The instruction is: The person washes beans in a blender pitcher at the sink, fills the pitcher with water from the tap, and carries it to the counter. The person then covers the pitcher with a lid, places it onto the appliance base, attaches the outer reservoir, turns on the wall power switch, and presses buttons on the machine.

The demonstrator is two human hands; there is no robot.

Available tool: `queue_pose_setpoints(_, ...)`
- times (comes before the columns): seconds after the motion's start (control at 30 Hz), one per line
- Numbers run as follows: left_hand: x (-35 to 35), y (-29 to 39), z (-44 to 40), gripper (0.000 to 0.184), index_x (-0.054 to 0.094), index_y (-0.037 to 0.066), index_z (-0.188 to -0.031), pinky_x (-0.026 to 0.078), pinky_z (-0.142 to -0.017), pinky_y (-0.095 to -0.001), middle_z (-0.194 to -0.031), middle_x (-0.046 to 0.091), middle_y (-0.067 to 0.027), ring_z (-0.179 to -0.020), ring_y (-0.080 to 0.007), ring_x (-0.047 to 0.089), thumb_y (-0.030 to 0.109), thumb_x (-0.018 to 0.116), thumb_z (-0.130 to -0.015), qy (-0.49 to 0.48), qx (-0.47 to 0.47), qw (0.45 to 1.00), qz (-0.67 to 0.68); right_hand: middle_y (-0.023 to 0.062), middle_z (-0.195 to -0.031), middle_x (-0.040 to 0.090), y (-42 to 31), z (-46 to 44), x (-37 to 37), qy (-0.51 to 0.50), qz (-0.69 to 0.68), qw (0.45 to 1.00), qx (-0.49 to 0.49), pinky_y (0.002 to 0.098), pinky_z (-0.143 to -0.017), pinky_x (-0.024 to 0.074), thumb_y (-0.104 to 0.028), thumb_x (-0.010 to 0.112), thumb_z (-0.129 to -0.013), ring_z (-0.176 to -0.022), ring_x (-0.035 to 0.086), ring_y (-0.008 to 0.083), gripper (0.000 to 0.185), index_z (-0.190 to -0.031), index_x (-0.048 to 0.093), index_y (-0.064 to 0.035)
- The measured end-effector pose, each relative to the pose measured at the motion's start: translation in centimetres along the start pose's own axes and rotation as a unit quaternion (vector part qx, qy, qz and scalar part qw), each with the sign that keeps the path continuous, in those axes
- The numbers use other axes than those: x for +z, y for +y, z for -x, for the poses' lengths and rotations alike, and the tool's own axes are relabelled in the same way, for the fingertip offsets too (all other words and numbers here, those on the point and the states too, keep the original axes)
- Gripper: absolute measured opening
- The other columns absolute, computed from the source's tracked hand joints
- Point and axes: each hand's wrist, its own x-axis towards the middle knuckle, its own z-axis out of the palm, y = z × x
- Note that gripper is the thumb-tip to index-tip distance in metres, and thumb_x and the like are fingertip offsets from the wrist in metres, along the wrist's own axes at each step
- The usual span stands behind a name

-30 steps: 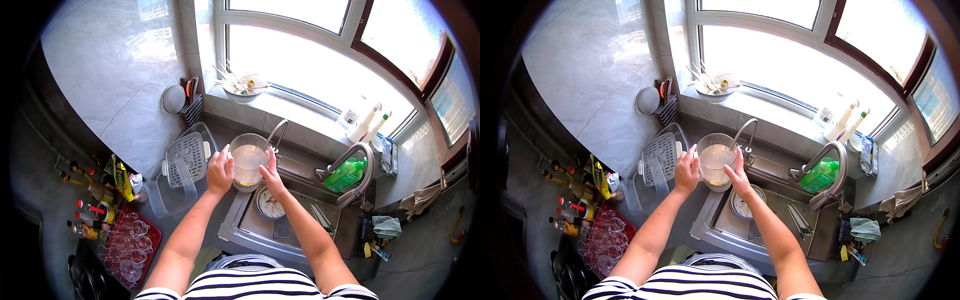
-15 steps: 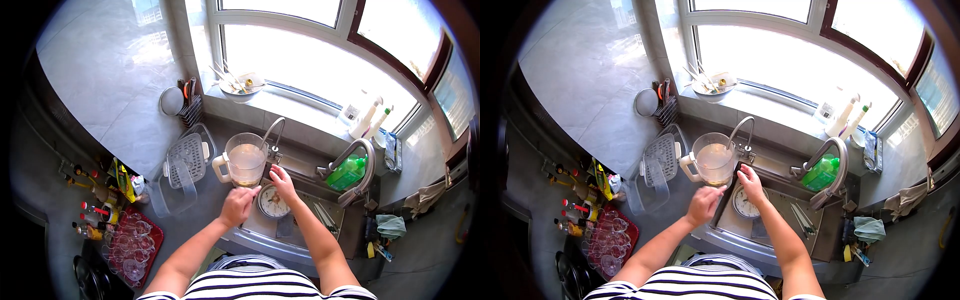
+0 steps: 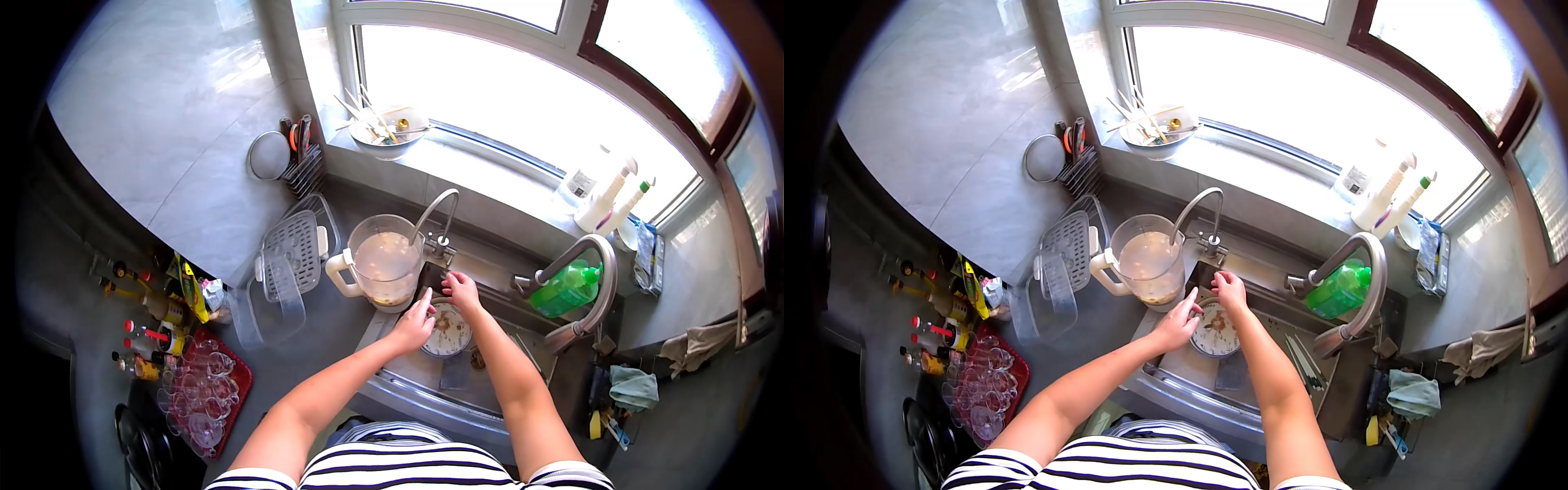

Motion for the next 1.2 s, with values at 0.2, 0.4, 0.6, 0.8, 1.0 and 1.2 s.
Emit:
queue_pose_setpoints(0.2,1.0,0.5,-1.7,0.071,0.012,0.008,-0.158,0.053,-0.076,-0.0306,-0.113,0.06,-0.0105,-0.086,-0.0167,0.065,0.006,0.048,-0.096,-0.015,-0.164,0.968,0.189,0.0043,-0.106,0.069,0.1,-4.2,0.7,-0.009,0.001,1.0,0.027,0.0309,-0.07,0.0517,-0.037,0.056,-0.099,-0.088,0.065,0.0152,0.039,-0.129,0.057,-0.0111)
queue_pose_setpoints(0.4,2.6,-1.3,-2.8,0.074,0.01,0.008,-0.158,0.053,-0.079,-0.0318,-0.11,0.061,-0.0121,-0.087,-0.0172,0.065,0.003,0.048,-0.095,0.002,-0.115,0.98,0.164,0.0039,-0.104,0.069,0.0,-6.1,0.9,-0.034,-0.015,0.996,0.083,0.031,-0.071,0.0497,-0.042,0.052,-0.1,-0.087,0.063,0.0151,0.037,-0.117,0.06,-0.0101)
queue_pose_setpoints(0.6,2.5,0.0,-3.6,0.075,0.011,0.007,-0.157,0.052,-0.085,-0.0353,-0.106,0.064,-0.0122,-0.092,-0.0215,0.064,0.006,0.048,-0.092,-0.005,-0.136,0.979,0.15,0.0039,-0.094,0.07,1.0,-7.6,0.8,-0.011,-0.097,0.988,0.122,0.0294,-0.058,0.0481,-0.044,0.05,-0.1,-0.074,0.064,0.0131,0.039,-0.109,0.063,-0.0086)
queue_pose_setpoints(0.8,3.4,-1.4,-3.9,0.074,0.013,0.007,-0.157,0.053,-0.084,-0.035,-0.105,0.063,-0.0131,-0.088,-0.0214,0.065,0.004,0.047,-0.092,0.012,-0.112,0.981,0.157,0.0022,-0.097,0.07,1.6,-8.1,0.6,-0.018,-0.081,0.987,0.137,0.0298,-0.062,0.0475,-0.044,0.048,-0.101,-0.075,0.062,0.0121,0.035,-0.111,0.062,-0.0127)
queue_pose_setpoints(1.0,3.2,-1.2,-3.6,0.072,0.011,0.008,-0.158,0.054,-0.083,-0.033,-0.109,0.06,-0.0126,-0.087,-0.0183,0.065,0.001,0.045,-0.095,-0.015,-0.12,0.981,0.15,-0.0005,-0.091,0.069,2.2,-8.6,1.2,-0.011,-0.076,0.993,0.092,0.0274,-0.058,0.0469,-0.037,0.049,-0.1,-0.069,0.06,0.0099,0.026,-0.107,0.063,-0.0157)
queue_pose_setpoints(1.2,3.3,-1.3,-3.9,0.072,0.011,0.009,-0.158,0.054,-0.083,-0.0332,-0.109,0.059,-0.0131,-0.086,-0.0187,0.064,0.001,0.045,-0.095,-0.011,-0.113,0.982,0.151,-0.0013,-0.087,0.068,1.4,-8.3,1.0,-0.009,-0.022,0.996,0.09,0.0261,-0.053,0.0429,-0.035,0.05,-0.099,-0.065,0.059,0.0094,0.023,-0.104,0.064,-0.0158)
